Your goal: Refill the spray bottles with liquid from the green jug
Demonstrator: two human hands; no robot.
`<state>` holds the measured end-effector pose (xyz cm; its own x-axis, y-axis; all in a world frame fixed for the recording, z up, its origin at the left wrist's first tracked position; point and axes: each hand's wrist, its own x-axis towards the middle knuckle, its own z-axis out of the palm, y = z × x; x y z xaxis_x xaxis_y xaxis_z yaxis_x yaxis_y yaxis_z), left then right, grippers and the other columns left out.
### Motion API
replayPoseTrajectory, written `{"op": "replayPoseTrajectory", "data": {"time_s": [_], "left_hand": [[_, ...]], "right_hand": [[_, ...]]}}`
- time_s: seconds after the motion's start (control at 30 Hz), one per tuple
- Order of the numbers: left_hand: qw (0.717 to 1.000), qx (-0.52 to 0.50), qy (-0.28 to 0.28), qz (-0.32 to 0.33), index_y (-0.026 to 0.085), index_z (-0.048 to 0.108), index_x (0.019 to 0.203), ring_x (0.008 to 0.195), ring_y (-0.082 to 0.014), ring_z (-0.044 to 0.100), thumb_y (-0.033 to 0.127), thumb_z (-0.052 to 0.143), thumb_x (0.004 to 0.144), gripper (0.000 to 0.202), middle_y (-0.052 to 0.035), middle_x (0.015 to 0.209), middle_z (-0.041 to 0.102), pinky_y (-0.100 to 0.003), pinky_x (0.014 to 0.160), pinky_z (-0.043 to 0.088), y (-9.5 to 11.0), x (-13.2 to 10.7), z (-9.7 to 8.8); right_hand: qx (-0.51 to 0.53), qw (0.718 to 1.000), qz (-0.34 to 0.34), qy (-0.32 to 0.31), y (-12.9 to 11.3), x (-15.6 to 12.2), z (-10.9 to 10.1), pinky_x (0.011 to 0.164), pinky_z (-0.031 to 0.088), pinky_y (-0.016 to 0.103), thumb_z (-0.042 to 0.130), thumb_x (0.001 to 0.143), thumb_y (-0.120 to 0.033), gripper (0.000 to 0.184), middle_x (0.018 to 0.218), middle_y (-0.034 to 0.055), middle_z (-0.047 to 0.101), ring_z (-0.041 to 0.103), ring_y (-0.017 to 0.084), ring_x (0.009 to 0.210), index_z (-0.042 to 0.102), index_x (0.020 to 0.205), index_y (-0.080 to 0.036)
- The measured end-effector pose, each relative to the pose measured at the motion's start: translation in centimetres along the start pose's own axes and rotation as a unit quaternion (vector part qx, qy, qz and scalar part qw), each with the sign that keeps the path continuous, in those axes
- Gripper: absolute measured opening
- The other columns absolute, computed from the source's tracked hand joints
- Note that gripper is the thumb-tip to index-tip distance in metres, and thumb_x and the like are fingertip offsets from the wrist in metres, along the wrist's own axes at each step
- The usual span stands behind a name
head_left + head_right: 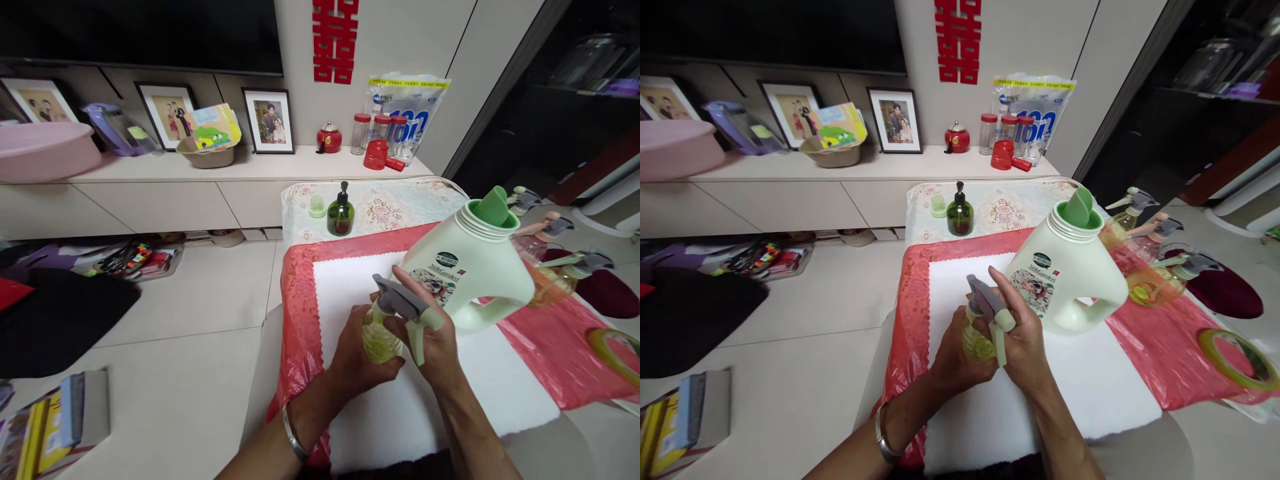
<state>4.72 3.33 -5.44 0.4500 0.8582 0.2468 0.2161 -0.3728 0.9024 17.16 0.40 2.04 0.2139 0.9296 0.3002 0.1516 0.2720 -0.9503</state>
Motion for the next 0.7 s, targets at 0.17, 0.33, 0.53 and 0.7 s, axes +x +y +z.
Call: {"op": "replayPoseTrajectory", "data": {"time_s": [0.17, 0.33, 0.53, 0.7], "left_hand": [[0.997, -0.068, 0.014, 0.021, 0.023, 0.050, 0.122, 0.107, -0.0315, 0.061, 0.024, 0.084, 0.053, 0.078, -0.0097, 0.117, 0.060, -0.052, 0.095, 0.056, -0.5, -0.4, 0.0], [0.997, -0.077, -0.010, 0.028, 0.022, 0.047, 0.123, 0.106, -0.0305, 0.061, 0.024, 0.085, 0.054, 0.079, -0.0099, 0.116, 0.059, -0.051, 0.096, 0.055, -0.3, -0.4, -0.3], [0.990, -0.050, -0.057, 0.120, 0.024, 0.037, 0.133, 0.116, -0.0352, 0.060, 0.036, 0.088, 0.056, 0.093, -0.0121, 0.124, 0.057, -0.056, 0.103, 0.051, -1.4, -0.9, 0.3], [0.984, -0.043, -0.093, 0.143, 0.023, 0.037, 0.134, 0.111, -0.0359, 0.062, 0.043, 0.088, 0.057, 0.095, -0.0117, 0.122, 0.059, -0.058, 0.100, 0.051, -1.7, -1.0, 0.3]], "right_hand": [[0.058, 0.997, -0.043, 0.031, -2.0, 0.9, -0.5, 0.091, 0.063, 0.045, 0.068, 0.094, -0.027, 0.042, 0.123, 0.0071, 0.069, 0.071, 0.025, 0.104, 0.062, 0.135, -0.029], [0.060, 0.987, -0.112, 0.098, -8.2, 3.6, -0.2, 0.085, 0.063, 0.042, 0.067, 0.094, -0.024, 0.029, 0.116, 0.0040, 0.070, 0.071, 0.024, 0.104, 0.066, 0.123, -0.031], [0.021, 0.976, -0.209, 0.048, -9.6, 9.1, 0.3, 0.090, 0.058, 0.037, 0.068, 0.091, -0.017, 0.020, 0.110, 0.0001, 0.066, 0.066, 0.018, 0.107, 0.071, 0.108, -0.027], [-0.312, 0.914, -0.167, -0.201, -2.9, 11.7, 2.1, 0.091, 0.052, 0.036, 0.055, 0.093, -0.010, 0.034, 0.119, 0.0076, 0.065, 0.063, 0.018, 0.104, 0.062, 0.125, -0.020]]}}
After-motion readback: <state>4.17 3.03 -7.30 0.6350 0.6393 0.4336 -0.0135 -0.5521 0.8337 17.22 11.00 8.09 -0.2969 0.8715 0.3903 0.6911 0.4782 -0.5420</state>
